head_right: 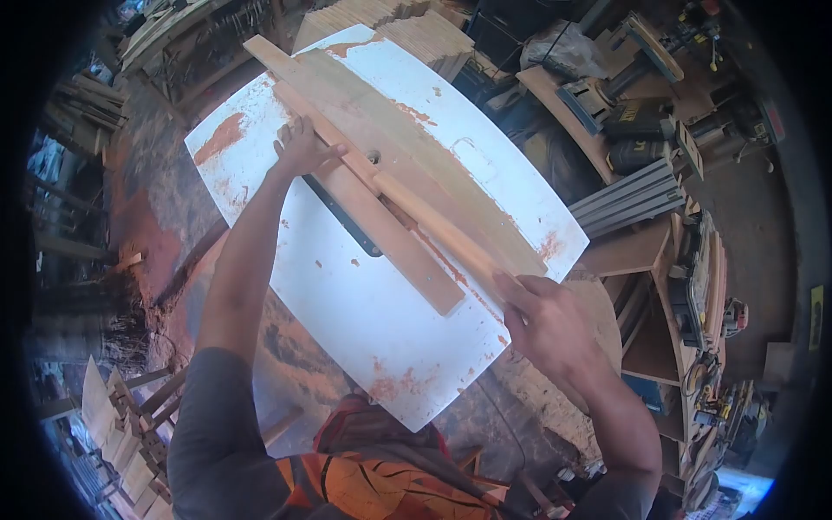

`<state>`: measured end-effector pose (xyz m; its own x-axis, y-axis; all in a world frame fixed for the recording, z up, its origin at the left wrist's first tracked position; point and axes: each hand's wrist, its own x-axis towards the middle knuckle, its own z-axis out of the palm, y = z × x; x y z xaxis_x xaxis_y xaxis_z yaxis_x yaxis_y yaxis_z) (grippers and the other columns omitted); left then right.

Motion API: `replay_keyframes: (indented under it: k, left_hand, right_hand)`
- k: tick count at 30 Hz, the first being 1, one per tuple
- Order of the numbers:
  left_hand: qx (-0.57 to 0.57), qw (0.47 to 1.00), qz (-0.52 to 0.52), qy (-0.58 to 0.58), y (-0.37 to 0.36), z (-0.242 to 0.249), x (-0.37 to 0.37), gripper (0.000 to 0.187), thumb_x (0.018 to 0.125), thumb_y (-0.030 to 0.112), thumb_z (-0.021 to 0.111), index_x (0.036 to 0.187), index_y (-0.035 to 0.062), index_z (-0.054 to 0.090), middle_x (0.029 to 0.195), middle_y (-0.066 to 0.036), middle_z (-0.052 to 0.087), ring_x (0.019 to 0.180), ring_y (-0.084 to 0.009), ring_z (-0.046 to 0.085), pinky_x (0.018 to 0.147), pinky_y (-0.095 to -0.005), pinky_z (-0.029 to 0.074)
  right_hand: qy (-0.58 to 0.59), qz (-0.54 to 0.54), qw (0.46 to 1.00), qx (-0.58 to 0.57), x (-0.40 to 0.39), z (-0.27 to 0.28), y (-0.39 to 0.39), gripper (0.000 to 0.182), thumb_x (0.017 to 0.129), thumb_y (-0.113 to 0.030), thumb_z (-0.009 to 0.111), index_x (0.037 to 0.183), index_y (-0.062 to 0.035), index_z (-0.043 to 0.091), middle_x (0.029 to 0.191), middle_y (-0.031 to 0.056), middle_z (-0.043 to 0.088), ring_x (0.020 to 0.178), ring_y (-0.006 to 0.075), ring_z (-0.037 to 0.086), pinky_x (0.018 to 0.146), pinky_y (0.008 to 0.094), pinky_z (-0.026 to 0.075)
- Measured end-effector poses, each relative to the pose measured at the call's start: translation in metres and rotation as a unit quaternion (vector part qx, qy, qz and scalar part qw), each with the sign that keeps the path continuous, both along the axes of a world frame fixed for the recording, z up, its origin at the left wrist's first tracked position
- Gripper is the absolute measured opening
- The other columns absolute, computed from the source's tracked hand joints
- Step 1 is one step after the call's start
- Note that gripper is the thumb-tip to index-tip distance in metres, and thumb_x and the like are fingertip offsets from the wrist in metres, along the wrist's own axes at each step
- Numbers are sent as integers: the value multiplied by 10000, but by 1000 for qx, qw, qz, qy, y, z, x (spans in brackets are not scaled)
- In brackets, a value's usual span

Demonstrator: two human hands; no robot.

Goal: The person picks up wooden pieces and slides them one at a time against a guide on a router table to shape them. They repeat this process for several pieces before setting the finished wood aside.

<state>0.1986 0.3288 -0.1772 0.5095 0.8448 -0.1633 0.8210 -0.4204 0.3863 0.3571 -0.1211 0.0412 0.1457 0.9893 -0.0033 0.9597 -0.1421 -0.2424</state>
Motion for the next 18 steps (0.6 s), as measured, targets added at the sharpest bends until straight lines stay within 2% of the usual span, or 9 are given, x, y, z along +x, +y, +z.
replay_keyframes:
  k: [3, 5, 11, 18]
  left_hand:
    - [5, 1000, 6, 1, 9, -1, -1, 1443, 648, 825, 712, 1574, -54, 39, 1647, -280, 61, 1494, -543, 17, 1178, -677, 36]
    - [5, 1000, 6, 0, 16, 1, -3, 1437, 648, 818, 718, 1574, -54, 50, 1647, -280, 64, 1492, -546, 27, 1176, -680, 40]
    - [-7, 1000, 0, 17, 37, 9, -6, 1422, 654, 804, 727, 1576, -48, 59, 1650, -271, 67, 1489, -552, 37, 1172, -687, 51]
    - [-7, 1000, 19, 11, 78, 10, -15, 1400, 662, 782, 741, 1576, -40, 71, 1655, -249, 90, 1488, -554, 37, 1173, -687, 66]
  right_hand:
    - [-3, -4, 1000, 13, -1, 3, 10, 436, 789, -46, 709, 1225, -74, 693, 916, 120, 713, 732, 312, 693, 654, 409, 563]
    - [-7, -21, 999, -36, -5, 10, 19, 425, 798, -53, 696, 1222, -89, 702, 889, 108, 708, 718, 300, 689, 653, 407, 566]
    - [8, -8, 1000, 4, 0, -4, 33, 417, 819, -55, 673, 1234, -88, 699, 828, 120, 684, 679, 310, 681, 634, 414, 564]
    - [-1, -9, 1000, -1, -10, -11, 79, 417, 818, -45, 652, 1233, -67, 695, 800, 121, 674, 684, 313, 675, 632, 417, 557]
